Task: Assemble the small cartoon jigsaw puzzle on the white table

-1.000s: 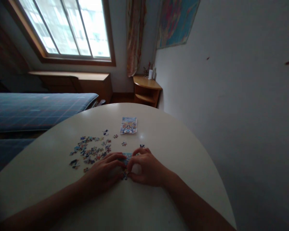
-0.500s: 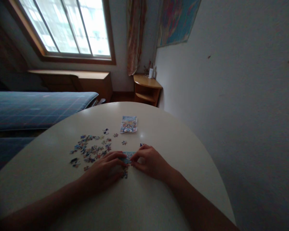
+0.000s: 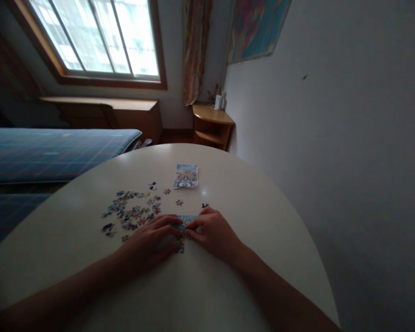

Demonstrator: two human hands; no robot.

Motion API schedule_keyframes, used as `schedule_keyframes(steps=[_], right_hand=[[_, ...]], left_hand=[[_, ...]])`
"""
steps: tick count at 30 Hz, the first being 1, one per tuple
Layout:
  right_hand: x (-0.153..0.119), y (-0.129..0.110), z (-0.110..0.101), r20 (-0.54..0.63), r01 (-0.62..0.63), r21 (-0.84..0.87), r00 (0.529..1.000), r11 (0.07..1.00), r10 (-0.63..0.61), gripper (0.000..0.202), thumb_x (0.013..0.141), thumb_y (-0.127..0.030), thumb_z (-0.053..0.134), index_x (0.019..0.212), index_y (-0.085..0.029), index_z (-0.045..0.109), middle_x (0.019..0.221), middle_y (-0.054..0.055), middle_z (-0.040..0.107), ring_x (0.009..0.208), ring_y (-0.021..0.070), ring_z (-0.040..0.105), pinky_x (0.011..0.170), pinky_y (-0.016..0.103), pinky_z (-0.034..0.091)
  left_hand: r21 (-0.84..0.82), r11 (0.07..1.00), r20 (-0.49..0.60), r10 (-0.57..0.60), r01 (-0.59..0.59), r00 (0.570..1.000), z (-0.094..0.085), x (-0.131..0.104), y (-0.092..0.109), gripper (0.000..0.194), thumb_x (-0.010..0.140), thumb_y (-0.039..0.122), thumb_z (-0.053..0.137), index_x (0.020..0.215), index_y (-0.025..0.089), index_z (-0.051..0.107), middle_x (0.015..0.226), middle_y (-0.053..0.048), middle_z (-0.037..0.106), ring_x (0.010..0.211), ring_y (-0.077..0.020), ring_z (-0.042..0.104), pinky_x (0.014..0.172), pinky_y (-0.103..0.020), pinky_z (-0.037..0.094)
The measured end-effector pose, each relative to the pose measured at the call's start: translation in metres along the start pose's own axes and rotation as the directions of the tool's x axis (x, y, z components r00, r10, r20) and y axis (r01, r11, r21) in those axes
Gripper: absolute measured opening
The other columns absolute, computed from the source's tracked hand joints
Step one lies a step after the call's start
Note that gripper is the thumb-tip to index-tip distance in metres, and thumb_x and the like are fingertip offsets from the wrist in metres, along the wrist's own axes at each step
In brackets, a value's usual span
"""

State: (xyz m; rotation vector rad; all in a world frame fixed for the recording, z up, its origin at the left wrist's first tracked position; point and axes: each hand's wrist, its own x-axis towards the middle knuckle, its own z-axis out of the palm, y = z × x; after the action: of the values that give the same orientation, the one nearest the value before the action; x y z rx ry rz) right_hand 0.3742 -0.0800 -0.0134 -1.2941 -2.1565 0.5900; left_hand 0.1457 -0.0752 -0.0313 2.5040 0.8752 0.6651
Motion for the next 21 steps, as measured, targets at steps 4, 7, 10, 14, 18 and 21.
schedule_keyframes(steps=[4, 7, 10, 14, 18, 21], right_hand=[[-0.001, -0.002, 0.004, -0.001, -0.03, -0.028, 1.0, 0.999, 0.03, 0.005, 0.08, -0.023, 0.076, 0.081, -0.027, 0.079, 0.07, 0.001, 0.072, 0.081, 0.0195, 0.061, 0.076, 0.031, 0.048], [0.0, -0.004, 0.005, -0.015, -0.072, -0.041, 0.997, 0.997, 0.072, 0.004, 0.078, -0.021, 0.076, 0.078, -0.025, 0.078, 0.07, 0.001, 0.071, 0.079, 0.0187, 0.061, 0.076, 0.031, 0.048], [-0.001, -0.006, 0.001, 0.005, -0.059, -0.059, 0.998, 0.996, 0.06, 0.004, 0.08, -0.021, 0.073, 0.079, -0.023, 0.077, 0.071, 0.002, 0.07, 0.081, 0.0187, 0.061, 0.078, 0.031, 0.048], [-0.003, -0.005, -0.01, 0.101, 0.075, -0.1, 0.993, 0.992, -0.065, 0.019, 0.076, -0.025, 0.078, 0.094, -0.023, 0.075, 0.088, 0.004, 0.07, 0.095, 0.0215, 0.059, 0.088, 0.034, 0.046], [-0.005, -0.002, -0.015, 0.126, 0.116, -0.128, 0.987, 0.985, -0.1, 0.021, 0.076, -0.027, 0.078, 0.097, -0.025, 0.074, 0.093, 0.004, 0.069, 0.097, 0.0212, 0.057, 0.091, 0.036, 0.044], [-0.005, -0.001, -0.013, 0.134, 0.117, -0.161, 0.986, 0.98, -0.096, 0.019, 0.078, -0.029, 0.077, 0.097, -0.026, 0.074, 0.092, 0.003, 0.069, 0.096, 0.0214, 0.058, 0.089, 0.036, 0.044]], left_hand=[[0.005, 1.0, -0.002, 0.006, -0.006, 1.0, -0.001, 0.0, 0.001, 0.019, 0.085, 0.018, 0.063, 0.103, 0.024, 0.063, 0.127, -0.005, 0.062, 0.122, -0.0242, 0.053, 0.103, -0.044, 0.047], [0.01, 1.0, -0.003, 0.006, -0.006, 1.0, 0.0, -0.001, 0.0, 0.019, 0.086, 0.02, 0.063, 0.104, 0.025, 0.063, 0.127, -0.005, 0.061, 0.122, -0.0244, 0.053, 0.102, -0.044, 0.048], [0.006, 1.0, -0.012, 0.008, -0.008, 1.0, 0.0, -0.001, 0.001, 0.018, 0.086, 0.019, 0.063, 0.103, 0.024, 0.063, 0.126, -0.005, 0.062, 0.121, -0.0242, 0.054, 0.102, -0.044, 0.048], [-0.003, 1.0, -0.017, 0.011, -0.011, 1.0, 0.0, 0.0, 0.001, 0.02, 0.085, 0.018, 0.064, 0.104, 0.024, 0.064, 0.126, -0.005, 0.062, 0.121, -0.0238, 0.054, 0.102, -0.043, 0.048], [0.004, 1.0, -0.008, 0.005, -0.005, 1.0, 0.001, 0.0, 0.0, 0.02, 0.086, 0.02, 0.065, 0.105, 0.025, 0.064, 0.127, -0.005, 0.062, 0.122, -0.0244, 0.053, 0.103, -0.044, 0.047], [0.008, 1.0, -0.007, 0.011, -0.011, 1.0, 0.001, -0.001, -0.001, 0.018, 0.087, 0.02, 0.064, 0.105, 0.025, 0.064, 0.126, -0.005, 0.062, 0.121, -0.0243, 0.053, 0.102, -0.044, 0.047]])
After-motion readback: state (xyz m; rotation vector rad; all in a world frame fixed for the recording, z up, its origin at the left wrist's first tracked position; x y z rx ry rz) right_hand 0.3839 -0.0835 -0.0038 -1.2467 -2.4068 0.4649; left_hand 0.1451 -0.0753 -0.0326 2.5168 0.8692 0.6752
